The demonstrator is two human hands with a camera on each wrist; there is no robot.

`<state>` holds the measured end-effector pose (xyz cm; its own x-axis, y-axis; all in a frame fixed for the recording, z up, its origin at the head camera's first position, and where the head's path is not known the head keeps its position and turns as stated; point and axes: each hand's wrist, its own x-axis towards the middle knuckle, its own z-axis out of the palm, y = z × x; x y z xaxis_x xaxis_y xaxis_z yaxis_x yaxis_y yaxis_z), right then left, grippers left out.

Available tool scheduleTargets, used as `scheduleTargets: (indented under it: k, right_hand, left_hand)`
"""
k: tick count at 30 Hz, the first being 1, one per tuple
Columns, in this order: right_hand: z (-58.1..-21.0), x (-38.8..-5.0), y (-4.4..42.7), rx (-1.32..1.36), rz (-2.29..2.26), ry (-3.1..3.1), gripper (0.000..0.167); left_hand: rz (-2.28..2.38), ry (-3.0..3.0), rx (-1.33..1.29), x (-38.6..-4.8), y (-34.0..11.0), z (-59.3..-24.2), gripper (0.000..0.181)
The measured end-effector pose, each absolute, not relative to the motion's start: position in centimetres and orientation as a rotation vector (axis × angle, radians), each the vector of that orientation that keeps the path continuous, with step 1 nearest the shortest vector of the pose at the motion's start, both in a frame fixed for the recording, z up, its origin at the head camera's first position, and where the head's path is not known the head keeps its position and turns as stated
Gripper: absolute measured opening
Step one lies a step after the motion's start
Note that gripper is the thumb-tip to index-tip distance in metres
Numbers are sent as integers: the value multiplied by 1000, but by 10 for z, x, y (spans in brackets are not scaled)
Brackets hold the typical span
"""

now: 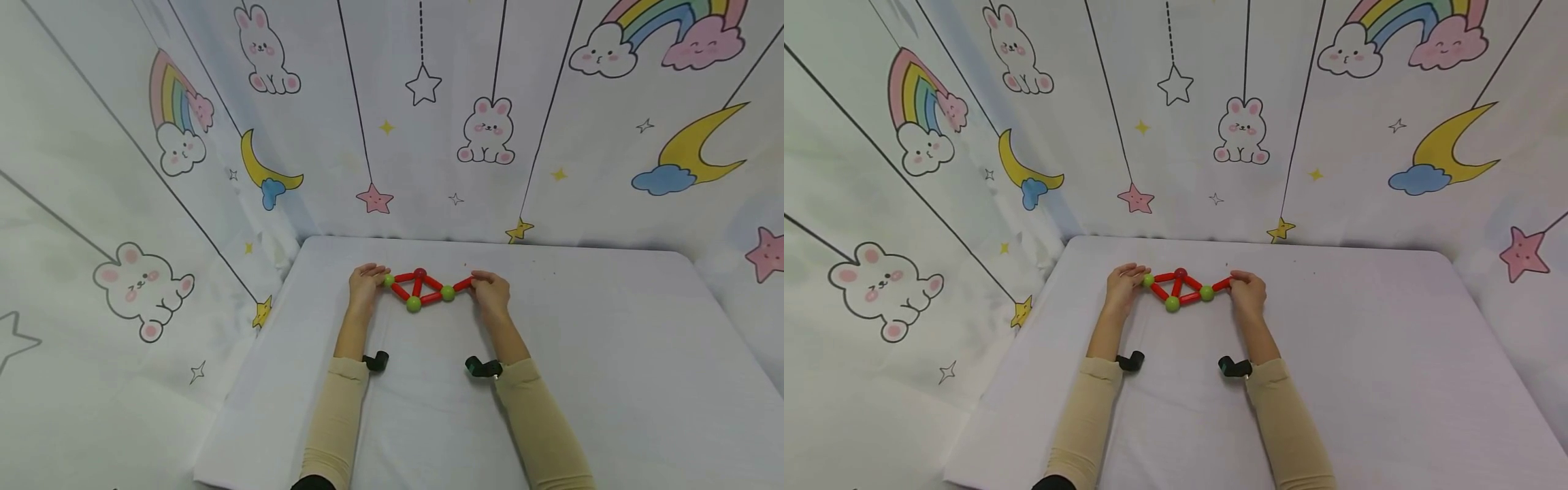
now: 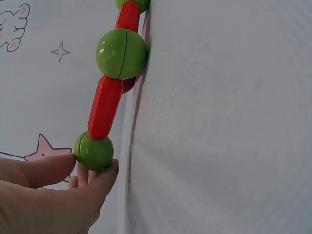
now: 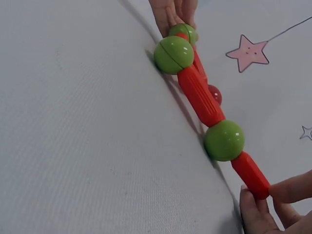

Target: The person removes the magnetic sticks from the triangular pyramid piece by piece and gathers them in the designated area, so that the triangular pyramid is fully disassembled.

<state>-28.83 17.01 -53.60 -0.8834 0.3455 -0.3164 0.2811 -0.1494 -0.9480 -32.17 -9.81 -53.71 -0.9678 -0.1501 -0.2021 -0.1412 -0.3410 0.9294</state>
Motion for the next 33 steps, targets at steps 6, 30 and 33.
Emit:
scheduleTargets:
  k: [6,30,33]
  right_hand:
    - [-539,-287,170,-737,2091,-2100,37]
    - [-504,-287,153,-429,1878,-2195,21]
    - [-505,-286,146,-290,1870,-2286,21]
  left_hand:
    - [-2470,-1846,431,-321,-100,-540,46]
    - [-2028,-2258,262,-317,-111,-512,42]
    - [-1907,-2376,222,-315,-110,-514,40]
